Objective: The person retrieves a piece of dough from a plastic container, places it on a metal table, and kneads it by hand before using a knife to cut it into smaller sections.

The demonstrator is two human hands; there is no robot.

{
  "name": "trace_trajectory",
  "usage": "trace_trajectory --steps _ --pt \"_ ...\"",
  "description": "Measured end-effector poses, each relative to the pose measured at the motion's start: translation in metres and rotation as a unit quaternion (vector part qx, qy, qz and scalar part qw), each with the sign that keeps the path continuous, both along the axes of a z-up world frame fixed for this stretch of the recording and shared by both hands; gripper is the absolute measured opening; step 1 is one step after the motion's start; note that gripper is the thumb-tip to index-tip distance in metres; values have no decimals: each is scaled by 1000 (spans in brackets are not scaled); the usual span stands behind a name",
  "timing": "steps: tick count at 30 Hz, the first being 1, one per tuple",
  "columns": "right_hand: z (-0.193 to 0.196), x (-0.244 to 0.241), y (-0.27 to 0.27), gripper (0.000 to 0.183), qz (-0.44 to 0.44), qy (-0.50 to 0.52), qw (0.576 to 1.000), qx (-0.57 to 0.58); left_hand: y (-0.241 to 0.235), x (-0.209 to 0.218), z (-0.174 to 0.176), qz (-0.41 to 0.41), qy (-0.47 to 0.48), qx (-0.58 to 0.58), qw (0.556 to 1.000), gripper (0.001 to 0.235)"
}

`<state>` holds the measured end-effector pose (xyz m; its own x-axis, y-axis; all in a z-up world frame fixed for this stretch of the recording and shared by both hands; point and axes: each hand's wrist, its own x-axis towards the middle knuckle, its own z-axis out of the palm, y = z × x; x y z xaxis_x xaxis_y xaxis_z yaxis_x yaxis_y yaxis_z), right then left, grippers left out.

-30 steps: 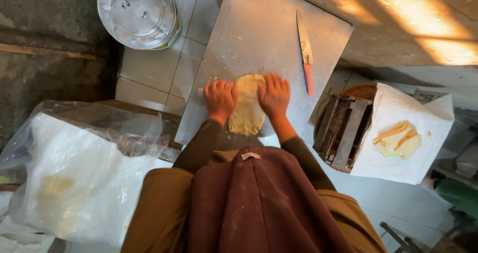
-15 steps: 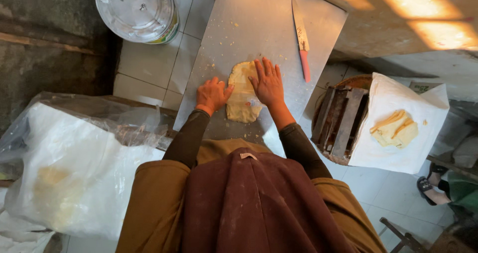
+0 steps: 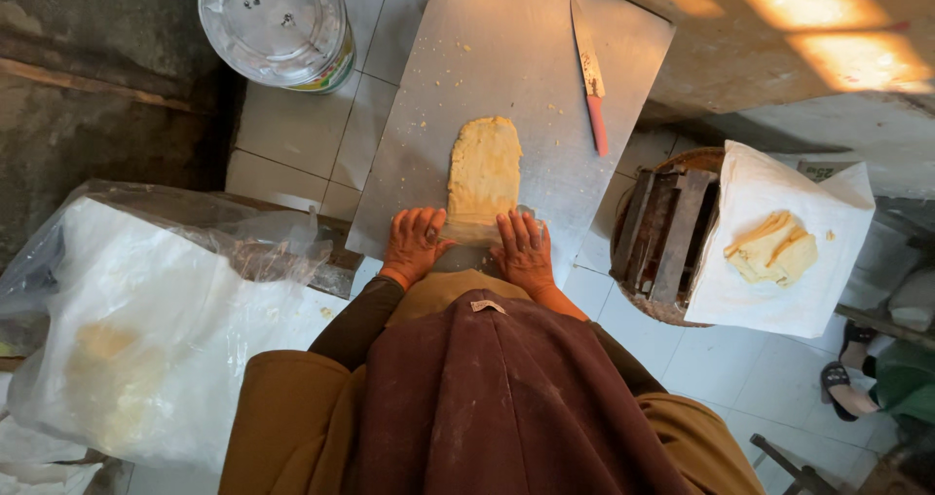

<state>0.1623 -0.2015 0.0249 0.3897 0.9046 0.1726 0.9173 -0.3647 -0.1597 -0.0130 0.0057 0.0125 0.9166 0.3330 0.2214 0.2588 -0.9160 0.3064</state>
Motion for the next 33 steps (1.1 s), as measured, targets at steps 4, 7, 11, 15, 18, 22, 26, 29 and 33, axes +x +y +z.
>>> trace_trajectory --steps 4,7,11,15,18,22,26,29,33 --pt "-2 -2 2 72 -20 -6 1000 14 -4 3 -4 32 -25 6 999 67" --pt "1 9 23 65 -54 15 998 16 5 16 -6 64 -51 -18 996 54" --pt "3 49 72 49 -109 -3 993 33 26 63 -9 127 -44 -21 991 23" --pt "10 93 118 51 -143 -8 990 8 58 105 -15 190 -73 -35 979 24" --pt "16 117 146 57 -177 10 984 0 79 133 -8 240 -53 -32 969 28" --pt "9 114 135 64 -210 19 978 9 71 136 -2 232 -23 -33 972 32" --pt "-5 48 61 59 -179 34 983 23 19 67 -3 142 -19 -56 988 23" --pt "-12 -6 7 56 -113 93 981 126 -20 11 -1 97 -80 -20 992 46" --pt "-29 -6 -4 59 -97 20 992 84 -22 6 -16 99 -58 -48 992 50"
